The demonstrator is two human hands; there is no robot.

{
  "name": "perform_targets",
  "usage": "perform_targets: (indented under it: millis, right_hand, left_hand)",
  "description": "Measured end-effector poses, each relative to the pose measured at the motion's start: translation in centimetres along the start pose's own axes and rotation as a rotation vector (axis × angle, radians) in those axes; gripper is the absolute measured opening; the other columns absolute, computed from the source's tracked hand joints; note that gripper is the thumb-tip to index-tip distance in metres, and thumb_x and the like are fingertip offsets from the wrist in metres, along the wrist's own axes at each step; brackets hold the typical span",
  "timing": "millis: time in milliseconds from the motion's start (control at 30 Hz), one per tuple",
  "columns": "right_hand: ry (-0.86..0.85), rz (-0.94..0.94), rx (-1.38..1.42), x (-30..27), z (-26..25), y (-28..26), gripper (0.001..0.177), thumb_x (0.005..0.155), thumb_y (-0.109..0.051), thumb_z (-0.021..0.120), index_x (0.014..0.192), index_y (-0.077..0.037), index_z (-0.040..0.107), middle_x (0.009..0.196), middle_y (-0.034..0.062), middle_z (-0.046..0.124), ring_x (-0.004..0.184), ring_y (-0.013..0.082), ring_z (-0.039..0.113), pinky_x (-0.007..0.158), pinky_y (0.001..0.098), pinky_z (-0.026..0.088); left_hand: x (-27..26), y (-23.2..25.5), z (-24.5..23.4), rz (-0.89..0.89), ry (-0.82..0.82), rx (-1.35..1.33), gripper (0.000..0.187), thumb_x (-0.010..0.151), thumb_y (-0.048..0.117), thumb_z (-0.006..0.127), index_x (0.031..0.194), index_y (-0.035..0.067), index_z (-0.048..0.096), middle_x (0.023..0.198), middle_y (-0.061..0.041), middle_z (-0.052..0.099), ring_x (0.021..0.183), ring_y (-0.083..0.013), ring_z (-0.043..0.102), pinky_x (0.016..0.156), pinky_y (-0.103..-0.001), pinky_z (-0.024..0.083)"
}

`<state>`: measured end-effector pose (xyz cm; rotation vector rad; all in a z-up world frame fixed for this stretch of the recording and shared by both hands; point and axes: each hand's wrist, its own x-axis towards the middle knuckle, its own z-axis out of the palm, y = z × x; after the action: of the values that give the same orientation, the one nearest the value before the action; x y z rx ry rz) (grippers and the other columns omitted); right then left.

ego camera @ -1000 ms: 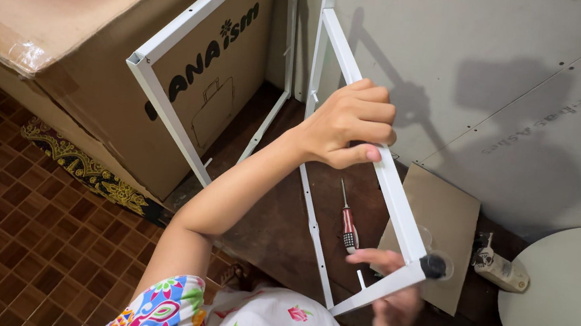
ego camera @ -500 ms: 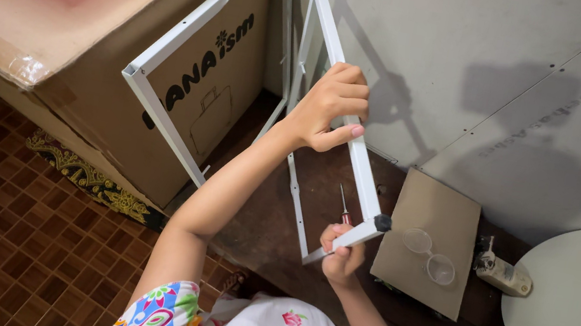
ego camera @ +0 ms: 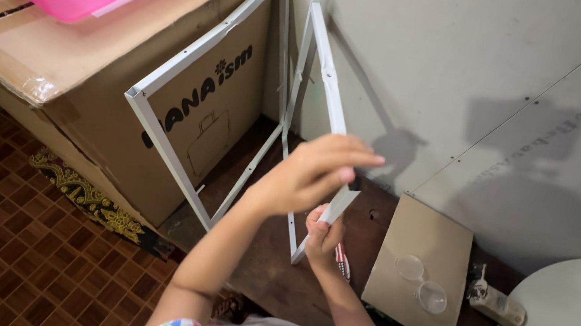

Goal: The person sits on the floor assembling a white metal folding table frame. They use a screwdriver to tighten screws joining the cross-legs to the frame, then lift, flip, and reposition the frame to align and attach the leg bars, continuing to fasten the joints by hand and with the screwdriver.

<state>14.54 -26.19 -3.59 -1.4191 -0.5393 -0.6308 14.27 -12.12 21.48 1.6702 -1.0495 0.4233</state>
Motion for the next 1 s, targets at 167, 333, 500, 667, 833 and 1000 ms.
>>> perform_targets:
  millis: [167, 333, 500, 667, 833, 1000]
  right_hand:
    - [-0.049, -0.003, -0.031, -0.6, -0.1, -0.7, 0.057, 0.107, -0.059, 0.045, 0.107, -0.002, 0.049, 0.076, -0.0004, 0.048, 0.061, 0.0072, 0.044, 0.054, 0.0231, 0.035]
    - [-0.038, -0.006, 0.039, -0.7, 0.3, -0.8, 0.058, 0.105, -0.059, 0.046, 0.106, -0.002, 0.05, 0.08, 0.0003, 0.049, 0.062, 0.0079, 0.043, 0.053, 0.0235, 0.035]
    - [0.029, -0.119, -0.138, -0.7, 0.5, -1.1, 0.052, 0.11, -0.055, 0.044, 0.103, -0.004, 0.053, 0.077, -0.0016, 0.052, 0.067, 0.0091, 0.049, 0.061, 0.0269, 0.042]
    - [0.004, -0.098, -0.214, -1.1, 0.3, -1.3, 0.049, 0.109, -0.051, 0.043, 0.101, -0.005, 0.056, 0.072, -0.0004, 0.053, 0.064, 0.0114, 0.053, 0.061, 0.0286, 0.044]
    - [-0.024, -0.012, -0.319, -1.2, 0.2, -1.6, 0.045, 0.108, -0.048, 0.043, 0.098, -0.006, 0.056, 0.073, 0.0014, 0.061, 0.062, 0.0149, 0.061, 0.06, 0.0305, 0.049]
    - [-0.012, -0.044, -0.321, -0.9, 0.0, -2.2, 0.044, 0.109, -0.045, 0.043, 0.098, -0.005, 0.056, 0.074, 0.0022, 0.062, 0.065, 0.0185, 0.065, 0.063, 0.0322, 0.051]
  left_hand:
    - [-0.9, 2.0, 1.0, -0.191, -0.062, -0.02, 0.032, 0.103, 0.017, 0.057, 0.133, 0.009, 0.063, 0.139, -0.013, 0.062, 0.135, -0.0278, 0.058, 0.113, -0.045, 0.047]
    - [-1.4, 1.2, 0.8, -0.137, -0.033, 0.147, 0.015, 0.096, 0.02, 0.07, 0.105, 0.01, 0.078, 0.11, -0.005, 0.077, 0.136, -0.0275, 0.059, 0.123, -0.059, 0.019]
    - [-2.1, 1.3, 1.3, -0.178, 0.07, 0.137, 0.014, 0.092, 0.024, 0.075, 0.096, 0.012, 0.08, 0.099, 0.001, 0.079, 0.128, -0.0209, 0.065, 0.115, -0.048, 0.029]
    - [-2.7, 2.5, 2.2, -0.19, 0.183, 0.283, 0.014, 0.089, 0.025, 0.078, 0.096, 0.013, 0.08, 0.096, 0.001, 0.078, 0.121, -0.0177, 0.068, 0.112, -0.045, 0.031]
    - [-2.6, 4.4, 1.9, -0.136, 0.216, 0.478, 0.016, 0.088, 0.027, 0.078, 0.095, 0.013, 0.08, 0.095, 0.001, 0.078, 0.104, -0.0146, 0.071, 0.103, -0.04, 0.04]
    - [-1.2, 5.9, 2.1, 0.055, 0.138, 0.778, 0.022, 0.092, 0.031, 0.075, 0.091, 0.009, 0.077, 0.085, 0.0, 0.072, 0.084, -0.0173, 0.066, 0.09, -0.033, 0.046]
